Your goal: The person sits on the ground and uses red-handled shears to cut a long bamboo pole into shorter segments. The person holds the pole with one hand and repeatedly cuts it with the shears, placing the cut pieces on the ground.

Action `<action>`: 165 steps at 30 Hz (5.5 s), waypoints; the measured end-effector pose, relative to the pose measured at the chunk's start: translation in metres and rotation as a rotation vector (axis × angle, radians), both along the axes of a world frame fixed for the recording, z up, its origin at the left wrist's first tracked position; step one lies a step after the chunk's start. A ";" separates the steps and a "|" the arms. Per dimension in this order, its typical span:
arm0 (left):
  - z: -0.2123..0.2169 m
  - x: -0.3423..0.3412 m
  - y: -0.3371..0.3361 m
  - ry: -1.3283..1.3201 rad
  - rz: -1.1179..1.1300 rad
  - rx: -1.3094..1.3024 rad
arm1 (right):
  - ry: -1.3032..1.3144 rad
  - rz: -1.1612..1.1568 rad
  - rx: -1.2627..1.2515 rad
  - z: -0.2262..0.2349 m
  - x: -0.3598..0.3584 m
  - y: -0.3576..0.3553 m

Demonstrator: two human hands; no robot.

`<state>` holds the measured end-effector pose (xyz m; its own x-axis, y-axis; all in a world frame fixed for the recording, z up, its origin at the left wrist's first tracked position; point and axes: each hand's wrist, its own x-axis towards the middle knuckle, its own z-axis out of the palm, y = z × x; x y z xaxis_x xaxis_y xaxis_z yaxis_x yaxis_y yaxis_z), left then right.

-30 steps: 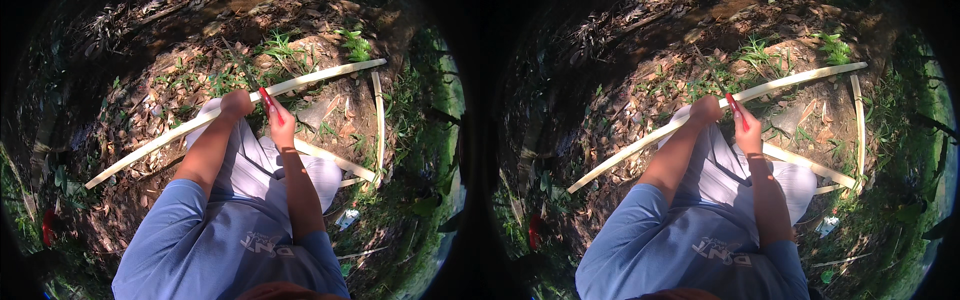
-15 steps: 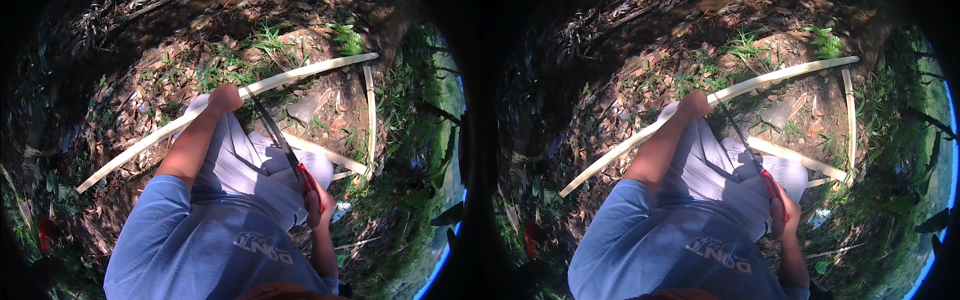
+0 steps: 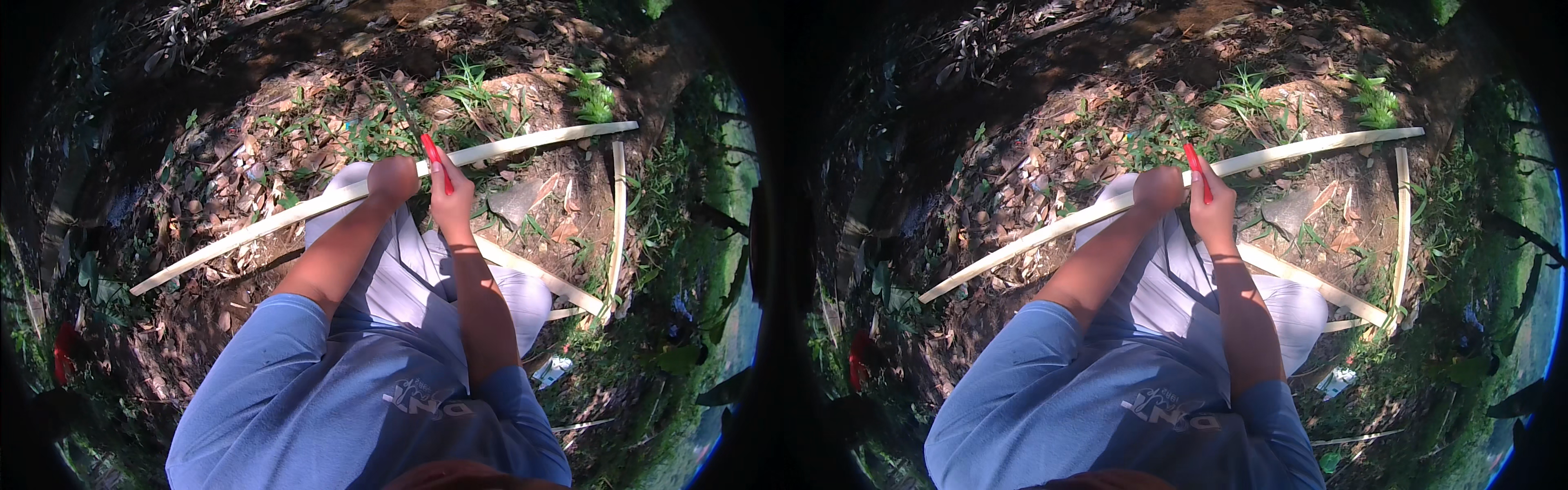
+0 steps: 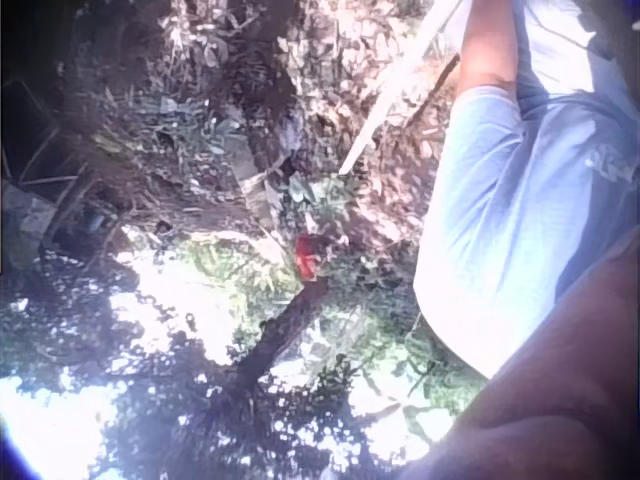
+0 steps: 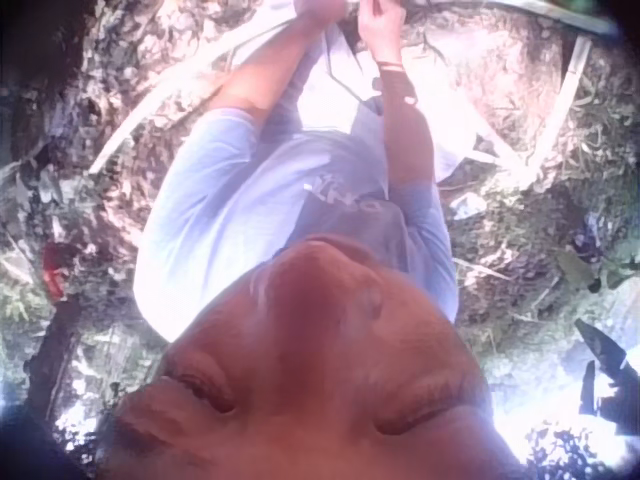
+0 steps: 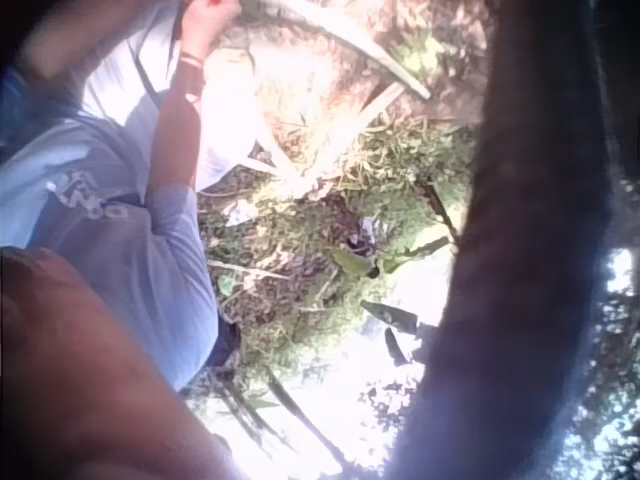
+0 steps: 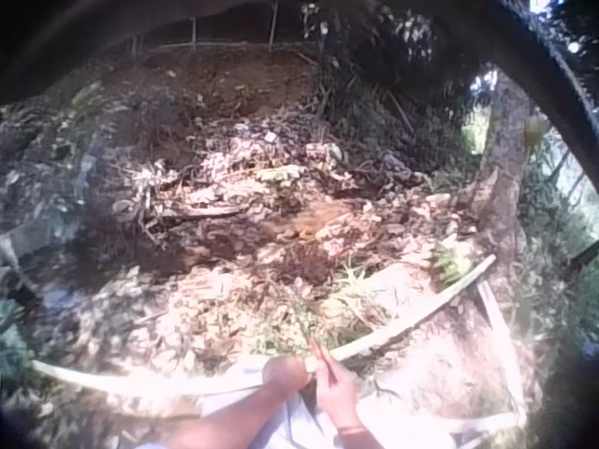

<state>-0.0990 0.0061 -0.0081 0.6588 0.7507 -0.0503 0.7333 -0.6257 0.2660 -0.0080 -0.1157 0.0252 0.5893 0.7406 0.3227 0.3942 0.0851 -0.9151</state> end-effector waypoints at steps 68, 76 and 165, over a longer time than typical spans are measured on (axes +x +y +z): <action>0.011 0.006 0.008 0.082 0.060 -0.084 | -0.078 -0.043 -0.067 0.022 -0.006 -0.005; 0.020 -0.008 -0.016 -0.023 -0.004 0.017 | 0.083 -0.018 0.050 0.005 -0.013 -0.031; -0.010 -0.007 0.038 0.086 0.071 0.011 | -0.013 -0.024 -0.077 0.035 -0.039 -0.001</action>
<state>-0.1061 0.0438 -0.0177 0.5971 0.7964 -0.0958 0.7960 -0.5736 0.1934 -0.0469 -0.1170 0.0599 0.6034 0.7491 0.2733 0.4070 0.0054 -0.9134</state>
